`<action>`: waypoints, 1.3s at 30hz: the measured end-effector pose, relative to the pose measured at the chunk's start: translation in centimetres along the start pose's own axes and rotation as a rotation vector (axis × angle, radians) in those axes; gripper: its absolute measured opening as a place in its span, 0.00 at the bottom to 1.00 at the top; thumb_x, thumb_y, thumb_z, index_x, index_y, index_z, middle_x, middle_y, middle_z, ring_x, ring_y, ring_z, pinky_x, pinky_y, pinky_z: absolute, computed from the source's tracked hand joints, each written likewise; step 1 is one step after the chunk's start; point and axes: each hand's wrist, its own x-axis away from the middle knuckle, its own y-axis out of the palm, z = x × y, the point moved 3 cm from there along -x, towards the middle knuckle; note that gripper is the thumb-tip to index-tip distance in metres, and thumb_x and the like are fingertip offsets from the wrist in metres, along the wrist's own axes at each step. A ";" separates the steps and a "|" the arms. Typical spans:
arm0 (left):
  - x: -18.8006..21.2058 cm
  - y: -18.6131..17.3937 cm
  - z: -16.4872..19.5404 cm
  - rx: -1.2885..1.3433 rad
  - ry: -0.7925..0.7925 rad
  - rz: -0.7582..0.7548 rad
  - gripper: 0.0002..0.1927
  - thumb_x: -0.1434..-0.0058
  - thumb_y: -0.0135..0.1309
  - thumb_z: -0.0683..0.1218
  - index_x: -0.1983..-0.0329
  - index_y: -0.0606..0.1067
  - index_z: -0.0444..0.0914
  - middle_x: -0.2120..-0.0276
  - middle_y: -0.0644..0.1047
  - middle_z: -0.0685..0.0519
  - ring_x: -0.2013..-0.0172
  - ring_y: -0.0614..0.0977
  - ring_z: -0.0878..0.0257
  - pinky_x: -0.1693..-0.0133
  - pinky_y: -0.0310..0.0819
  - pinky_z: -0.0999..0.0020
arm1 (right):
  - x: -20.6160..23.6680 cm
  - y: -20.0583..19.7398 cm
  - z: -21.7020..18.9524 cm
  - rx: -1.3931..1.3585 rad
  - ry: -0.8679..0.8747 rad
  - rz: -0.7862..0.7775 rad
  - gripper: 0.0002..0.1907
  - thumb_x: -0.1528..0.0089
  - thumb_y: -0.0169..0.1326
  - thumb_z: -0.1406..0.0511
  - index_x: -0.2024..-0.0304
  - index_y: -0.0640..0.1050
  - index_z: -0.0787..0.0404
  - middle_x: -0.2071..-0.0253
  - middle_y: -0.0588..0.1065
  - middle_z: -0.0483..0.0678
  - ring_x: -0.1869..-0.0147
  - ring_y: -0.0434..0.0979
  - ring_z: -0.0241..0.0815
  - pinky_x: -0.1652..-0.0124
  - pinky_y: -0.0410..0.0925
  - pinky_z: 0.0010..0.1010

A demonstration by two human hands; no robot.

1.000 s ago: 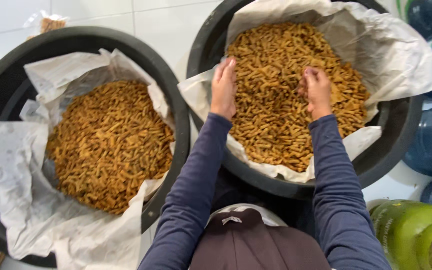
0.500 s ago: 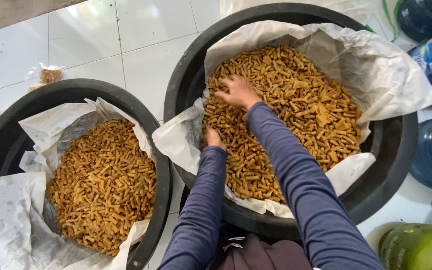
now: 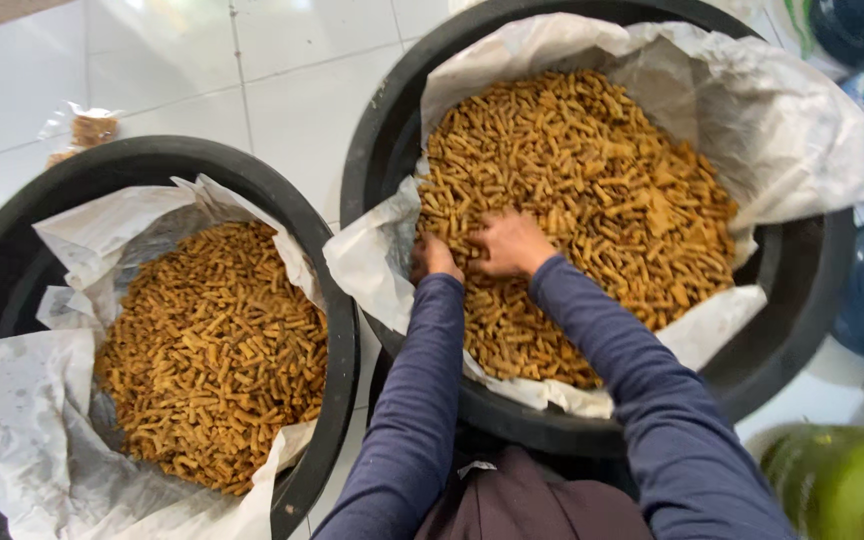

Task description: The person sits on the floor between two large paper-lined basins filled with fried snack sticks and picks through them by hand. They break apart clumped pieces, lift handfuls to separate them, and move pieces between the basins, sorting out broken or stuck-together bits.

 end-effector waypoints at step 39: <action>4.1 -1.3 0.5 -0.819 0.089 -0.259 0.52 0.33 0.34 0.73 0.19 0.36 0.40 0.23 0.49 0.40 0.27 0.59 0.39 0.31 0.54 0.39 | 7.4 6.9 2.5 -0.771 0.762 0.216 0.47 0.42 0.43 0.30 0.28 0.64 0.44 0.27 0.52 0.67 0.30 0.59 0.77 0.35 0.56 0.65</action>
